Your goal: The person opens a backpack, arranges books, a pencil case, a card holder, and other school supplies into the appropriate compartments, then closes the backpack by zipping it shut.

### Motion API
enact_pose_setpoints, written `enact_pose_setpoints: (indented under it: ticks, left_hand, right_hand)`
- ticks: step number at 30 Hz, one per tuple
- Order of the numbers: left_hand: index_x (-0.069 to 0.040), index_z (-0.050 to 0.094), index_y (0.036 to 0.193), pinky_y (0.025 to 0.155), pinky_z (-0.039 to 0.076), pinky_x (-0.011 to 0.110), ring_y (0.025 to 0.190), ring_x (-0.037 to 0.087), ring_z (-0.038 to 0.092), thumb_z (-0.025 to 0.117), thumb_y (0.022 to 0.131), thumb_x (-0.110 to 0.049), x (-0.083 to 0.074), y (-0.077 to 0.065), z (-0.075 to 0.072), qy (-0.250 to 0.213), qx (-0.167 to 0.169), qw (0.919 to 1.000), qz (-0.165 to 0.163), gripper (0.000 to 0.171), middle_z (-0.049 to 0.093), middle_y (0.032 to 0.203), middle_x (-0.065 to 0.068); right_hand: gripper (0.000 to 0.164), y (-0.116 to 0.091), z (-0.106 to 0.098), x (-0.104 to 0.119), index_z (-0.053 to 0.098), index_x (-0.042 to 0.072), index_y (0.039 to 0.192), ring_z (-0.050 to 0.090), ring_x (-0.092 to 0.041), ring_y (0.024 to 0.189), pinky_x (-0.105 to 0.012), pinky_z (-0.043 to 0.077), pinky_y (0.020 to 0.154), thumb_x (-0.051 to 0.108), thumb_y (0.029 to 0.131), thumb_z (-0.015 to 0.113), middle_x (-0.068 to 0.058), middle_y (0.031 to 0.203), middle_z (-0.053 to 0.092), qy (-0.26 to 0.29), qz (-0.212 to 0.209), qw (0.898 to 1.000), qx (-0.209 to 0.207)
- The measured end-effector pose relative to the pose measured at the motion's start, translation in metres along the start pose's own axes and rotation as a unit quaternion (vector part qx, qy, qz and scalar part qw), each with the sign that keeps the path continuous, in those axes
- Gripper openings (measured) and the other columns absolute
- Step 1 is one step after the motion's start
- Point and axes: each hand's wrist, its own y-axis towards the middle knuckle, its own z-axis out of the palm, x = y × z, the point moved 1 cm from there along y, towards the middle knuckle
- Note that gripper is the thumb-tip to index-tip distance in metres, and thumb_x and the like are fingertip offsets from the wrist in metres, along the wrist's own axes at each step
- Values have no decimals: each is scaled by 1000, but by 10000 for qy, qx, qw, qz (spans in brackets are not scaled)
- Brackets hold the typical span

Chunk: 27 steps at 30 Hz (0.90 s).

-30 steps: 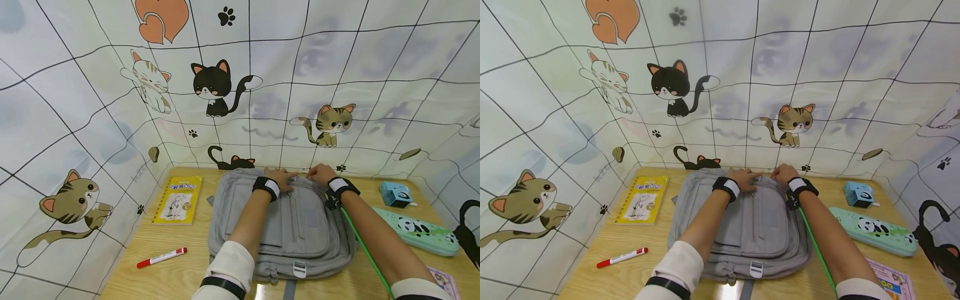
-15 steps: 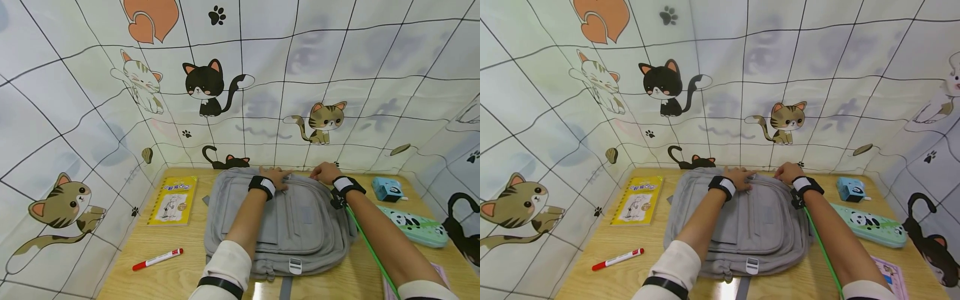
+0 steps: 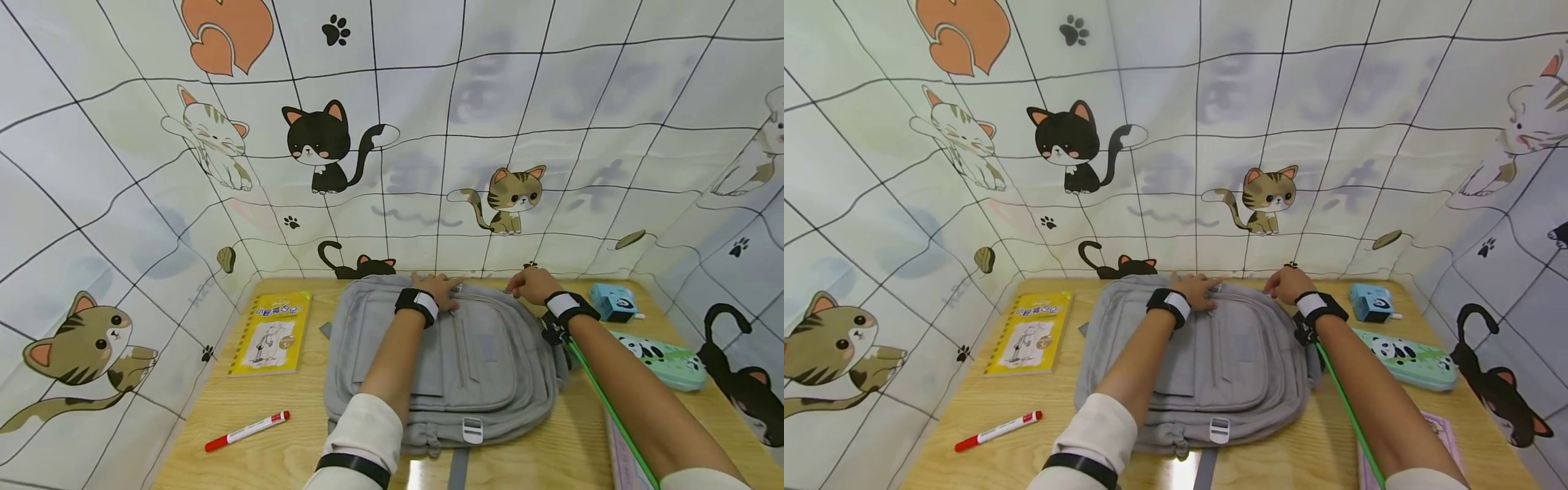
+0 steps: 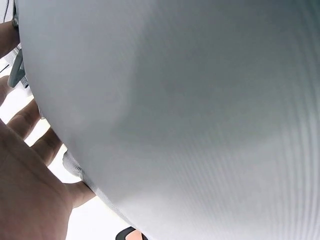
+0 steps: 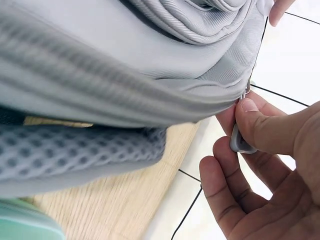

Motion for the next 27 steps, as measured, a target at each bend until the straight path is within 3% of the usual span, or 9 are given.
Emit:
enact_pose_setpoints:
  ticks: [7, 12, 18, 27]
  left_hand:
    - [-51, 15, 168, 129, 10, 72, 160, 28, 36, 61, 104, -58, 2, 0, 4, -5, -90, 9999, 58, 79, 36, 173, -5]
    - [-48, 16, 169, 129, 7, 72, 161, 29, 33, 62, 105, -56, -2, -4, -1, -79, 1, 10000, 26, 79, 34, 174, -5]
    - [-47, 15, 170, 129, 6, 71, 161, 28, 33, 60, 106, -56, 5, -10, -2, -63, 47, 9999, -112, 79, 33, 174, -4]
    - [-48, 16, 169, 129, 6, 72, 161, 28, 32, 61, 105, -55, 3, 1, 3, -150, 2, 9999, -4, 79, 34, 174, -2]
  right_hand:
    - [18, -11, 1, -4, 78, -4, 110, 69, -49, 105, -60, 55, 92, 4, 102, 64, -19, 98, 79, -56, -14, 10000, -75]
    - [16, -20, 0, -4, 79, -3, 107, 70, -46, 102, -61, 55, 92, 3, 100, 66, -17, 95, 79, -73, 47, 9998, -204]
    - [15, -22, 2, 3, 79, -4, 107, 71, -44, 100, -61, 54, 92, 4, 99, 69, -16, 95, 80, -56, -5, 9998, -200]
    - [16, -45, -4, -1, 77, -7, 108, 74, -38, 90, -57, 57, 85, 2, 97, 69, -17, 94, 80, -186, -293, 9988, -331]
